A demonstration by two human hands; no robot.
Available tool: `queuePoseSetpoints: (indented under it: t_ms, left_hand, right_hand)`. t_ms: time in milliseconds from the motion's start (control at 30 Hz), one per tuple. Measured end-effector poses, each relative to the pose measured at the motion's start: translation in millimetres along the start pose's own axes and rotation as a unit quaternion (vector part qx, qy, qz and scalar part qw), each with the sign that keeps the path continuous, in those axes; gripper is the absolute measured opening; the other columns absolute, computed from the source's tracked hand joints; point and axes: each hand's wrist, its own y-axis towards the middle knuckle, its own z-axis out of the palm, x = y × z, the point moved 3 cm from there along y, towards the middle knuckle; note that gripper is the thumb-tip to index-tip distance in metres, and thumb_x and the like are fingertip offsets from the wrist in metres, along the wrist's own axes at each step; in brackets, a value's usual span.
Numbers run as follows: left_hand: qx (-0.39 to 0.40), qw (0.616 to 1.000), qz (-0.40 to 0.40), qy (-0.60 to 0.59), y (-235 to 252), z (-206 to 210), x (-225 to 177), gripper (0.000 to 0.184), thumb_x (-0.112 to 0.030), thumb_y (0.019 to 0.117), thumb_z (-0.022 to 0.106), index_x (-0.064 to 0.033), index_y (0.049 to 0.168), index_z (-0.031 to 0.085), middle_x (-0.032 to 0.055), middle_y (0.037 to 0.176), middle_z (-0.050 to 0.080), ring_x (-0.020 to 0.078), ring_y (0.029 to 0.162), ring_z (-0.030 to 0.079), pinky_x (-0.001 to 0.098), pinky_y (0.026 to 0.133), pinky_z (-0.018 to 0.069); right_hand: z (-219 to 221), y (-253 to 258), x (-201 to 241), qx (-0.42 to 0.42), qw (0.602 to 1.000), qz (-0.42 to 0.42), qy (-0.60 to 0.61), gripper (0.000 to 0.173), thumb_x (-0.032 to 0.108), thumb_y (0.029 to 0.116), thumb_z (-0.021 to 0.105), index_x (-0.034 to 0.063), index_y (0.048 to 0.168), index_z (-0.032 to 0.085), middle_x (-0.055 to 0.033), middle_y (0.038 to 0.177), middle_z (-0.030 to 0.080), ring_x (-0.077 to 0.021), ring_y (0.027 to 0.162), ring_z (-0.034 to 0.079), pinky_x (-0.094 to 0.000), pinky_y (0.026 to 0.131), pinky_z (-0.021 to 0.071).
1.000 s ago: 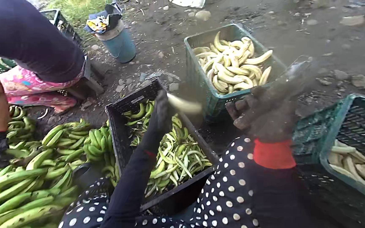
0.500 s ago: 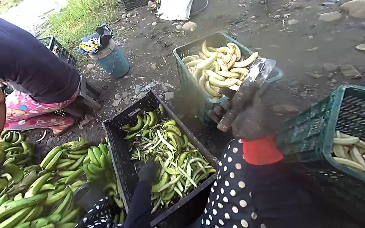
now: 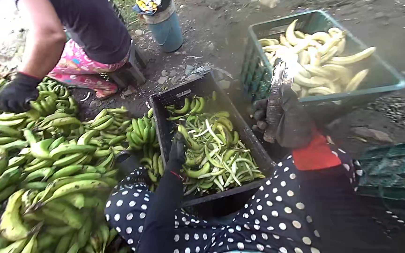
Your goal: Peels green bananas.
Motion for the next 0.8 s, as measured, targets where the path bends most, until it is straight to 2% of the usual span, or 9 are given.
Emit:
queuePoseSetpoints:
  t_ms: [67,133,200,300,433,533,667,700,800]
  left_hand:
    - [0.012,0.966,0.048,-0.255,-3,-10,-25,0.051,-0.046,0.1104,0.027,-0.0113,0.136,0.053,0.012,0.117,0.066,0.0224,0.102,0.066,0.0448,0.086,0.0571]
    - [0.065,0.94,0.112,-0.317,-10,-21,-58,0.057,-0.063,0.1036,0.033,-0.0219,0.136,0.054,0.0073,0.117,0.067,0.0224,0.102,0.066,0.0471,0.085,0.0578]
    - [0.055,0.973,0.134,-0.182,-15,-35,-74,0.059,-0.066,0.0983,0.046,-0.026,0.142,0.052,0.0047,0.12,0.067,0.0185,0.103,0.067,0.0423,0.084,0.0587]
    - [0.026,0.993,0.117,0.021,-23,-47,-80,0.061,-0.047,0.0944,0.069,-0.0197,0.145,0.048,0.0073,0.121,0.068,0.0198,0.103,0.068,0.0433,0.087,0.0587]
    - [0.017,0.985,0.169,0.034,-39,-44,-78,0.059,-0.028,0.0942,0.073,-0.0156,0.146,0.048,0.0055,0.124,0.067,0.0158,0.108,0.067,0.0376,0.094,0.0579]
    - [0.027,0.972,0.21,0.099,-45,-36,-79,0.067,-0.026,0.0922,0.074,-0.0131,0.15,0.045,0.0057,0.135,0.062,0.0127,0.117,0.063,0.0357,0.101,0.0538]
    - [0.055,0.963,0.223,0.14,-45,-32,-78,0.07,-0.03,0.092,0.073,-0.017,0.153,0.042,0.0046,0.148,0.054,0.0126,0.129,0.056,0.0374,0.109,0.0485]
    - [0.06,0.965,0.223,0.124,-47,-30,-79,0.07,-0.029,0.0921,0.074,-0.0188,0.154,0.042,0.0037,0.148,0.053,0.013,0.129,0.056,0.0383,0.108,0.0491]
    - [0.064,0.972,0.222,0.053,-51,-26,-80,0.068,-0.023,0.0918,0.075,-0.0196,0.152,0.043,0.0034,0.142,0.059,0.0147,0.12,0.062,0.0385,0.101,0.055]
  right_hand:
    - [11,4,-14,0.044,0.998,0.001,-0.033,0.067,0.068,0.1041,0.026,0.015,0.122,0.063,-0.0036,0.081,0.068,-0.0159,0.063,0.067,-0.0329,0.055,0.0596]
    - [29,3,-34,0.096,0.993,0.004,-0.065,0.071,0.07,0.1022,0.029,0.0133,0.133,0.059,-0.007,0.078,0.072,-0.0171,0.062,0.07,-0.0314,0.054,0.0595]
    - [53,-6,-56,0.14,0.986,0.033,-0.088,0.061,0.059,0.1059,0.031,0.0109,0.137,0.053,-0.0037,0.077,0.07,-0.014,0.06,0.067,-0.0302,0.055,0.0576]
    - [94,-32,-89,0.158,0.973,0.127,-0.112,0.052,0.047,0.11,0.029,0.0062,0.133,0.052,-0.0015,0.07,0.062,-0.0145,0.054,0.061,-0.0335,0.054,0.0574]
    - [118,-45,-138,0.126,0.959,0.206,-0.149,0.048,0.045,0.1108,0.031,0.0071,0.128,0.055,-0.0023,0.064,0.054,-0.0154,0.047,0.054,-0.0346,0.047,0.0522]
    - [127,-48,-119,0.073,0.987,0.102,-0.102,0.046,0.038,0.1108,0.03,0.0023,0.12,0.058,0.0012,0.057,0.052,-0.0122,0.044,0.053,-0.0314,0.046,0.0529]
    - [136,-51,-73,0.056,0.987,-0.137,0.067,0.038,0.045,0.1061,0.049,0.0112,0.106,0.067,0.0078,0.057,0.063,-0.0056,0.047,0.059,-0.0256,0.05,0.0546]
    - [130,-49,-85,0.053,0.992,-0.113,0.023,0.039,0.042,0.1074,0.047,0.0088,0.107,0.066,0.0071,0.058,0.063,-0.0049,0.048,0.059,-0.0252,0.05,0.0543]
    - [95,-54,-166,0.099,0.947,0.228,-0.202,0.047,0.041,0.1112,0.033,0.0037,0.129,0.056,-0.0032,0.07,0.055,-0.0146,0.053,0.054,-0.0345,0.053,0.0524]
